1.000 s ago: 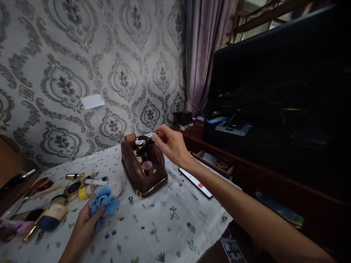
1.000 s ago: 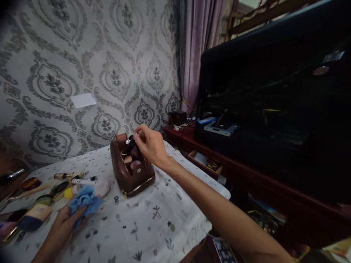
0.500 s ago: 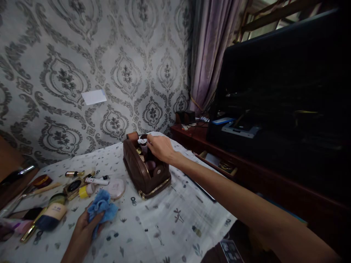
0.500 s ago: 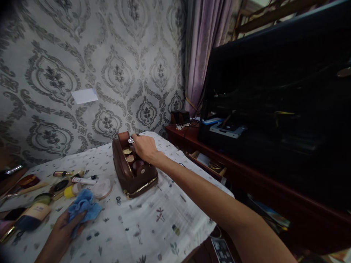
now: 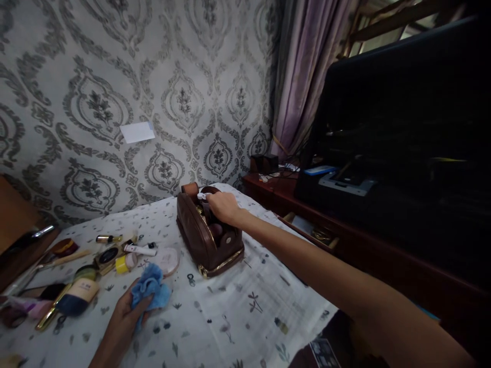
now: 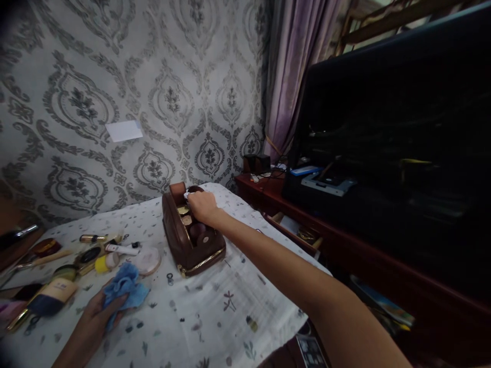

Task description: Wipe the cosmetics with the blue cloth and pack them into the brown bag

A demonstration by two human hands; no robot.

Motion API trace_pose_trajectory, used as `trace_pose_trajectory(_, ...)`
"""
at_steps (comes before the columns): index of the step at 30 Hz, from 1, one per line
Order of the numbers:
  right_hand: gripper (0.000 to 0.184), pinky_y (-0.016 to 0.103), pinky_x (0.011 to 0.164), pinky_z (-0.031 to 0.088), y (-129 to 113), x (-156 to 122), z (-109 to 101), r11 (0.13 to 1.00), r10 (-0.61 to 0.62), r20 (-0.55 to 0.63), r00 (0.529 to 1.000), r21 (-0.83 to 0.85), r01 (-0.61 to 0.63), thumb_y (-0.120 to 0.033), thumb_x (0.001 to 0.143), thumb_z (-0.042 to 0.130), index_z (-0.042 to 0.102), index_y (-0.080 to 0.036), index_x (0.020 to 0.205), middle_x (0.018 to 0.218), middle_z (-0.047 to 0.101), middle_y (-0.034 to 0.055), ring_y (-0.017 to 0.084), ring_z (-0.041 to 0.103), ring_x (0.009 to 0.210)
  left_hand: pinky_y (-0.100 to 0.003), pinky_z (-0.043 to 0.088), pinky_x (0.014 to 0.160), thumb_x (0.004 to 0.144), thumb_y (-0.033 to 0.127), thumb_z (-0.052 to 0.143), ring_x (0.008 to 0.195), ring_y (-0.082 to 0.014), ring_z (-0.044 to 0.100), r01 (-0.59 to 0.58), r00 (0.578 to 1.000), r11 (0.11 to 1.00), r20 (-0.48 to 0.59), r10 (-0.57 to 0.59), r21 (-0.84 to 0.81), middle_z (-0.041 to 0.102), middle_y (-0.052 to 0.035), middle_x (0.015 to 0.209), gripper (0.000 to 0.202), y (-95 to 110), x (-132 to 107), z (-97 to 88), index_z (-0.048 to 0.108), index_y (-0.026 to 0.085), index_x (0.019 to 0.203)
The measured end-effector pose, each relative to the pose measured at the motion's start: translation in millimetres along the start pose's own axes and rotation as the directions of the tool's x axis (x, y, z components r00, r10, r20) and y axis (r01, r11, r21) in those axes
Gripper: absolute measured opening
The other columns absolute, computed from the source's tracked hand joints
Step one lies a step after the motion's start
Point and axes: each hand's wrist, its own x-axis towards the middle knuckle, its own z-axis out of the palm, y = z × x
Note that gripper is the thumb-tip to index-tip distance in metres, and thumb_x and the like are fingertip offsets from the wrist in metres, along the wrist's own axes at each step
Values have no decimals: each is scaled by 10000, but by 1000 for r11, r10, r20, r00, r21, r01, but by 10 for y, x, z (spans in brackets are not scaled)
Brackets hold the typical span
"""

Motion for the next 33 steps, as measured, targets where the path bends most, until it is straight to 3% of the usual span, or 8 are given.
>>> trace_pose_trajectory(4, 304, 339, 811, 495, 31, -1, -5, 999, -41, -4, 999, -5, 41, -254, 967, 443, 632, -205, 1200, 1128, 705, 136, 269, 669, 1050, -187, 409, 453, 467, 362, 907, 529, -91, 461, -17, 998, 1000, 52, 17, 2, 613, 21, 690, 426, 20, -12, 2, 628, 163, 720)
trace_pose_trajectory(9, 310, 331, 828, 485, 70, -29, -30, 997, -72, -10, 997, -16, 72, -294, 948, 503, 617, -211, 1224, 1170, 691, 121, 275, 648, 1090, -187, 380, 427, 464, 348, 899, 506, -94, 453, -7, 998, 999, 55, 9, -38, 575, 48, 648, 550, 36, -21, 29, 674, 171, 933)
trace_pose_trajectory(21, 299, 324, 811, 477, 29, -86, -3, 997, -71, -15, 997, -33, 71, -305, 951, 498, 629, -234, 1210, 1134, 703, 113, 273, 661, 1053, -194, 365, 422, 532, 403, 850, 463, -79, 436, -40, 996, 999, 80, 41, -21, 548, 53, 609, 455, 22, -26, 10, 642, 167, 861)
trace_pose_trajectory(33, 327, 322, 835, 496, 18, 185, -23, 993, 89, -26, 996, -81, -91, -166, 967, 420, 708, -130, 1117, 1120, 710, 216, 283, 681, 1070, -198, 381, 431, 529, 349, 864, 485, -91, 441, -58, 993, 998, 100, 59, -18, 541, 59, 614, 433, -32, 1, -15, 641, 180, 860)
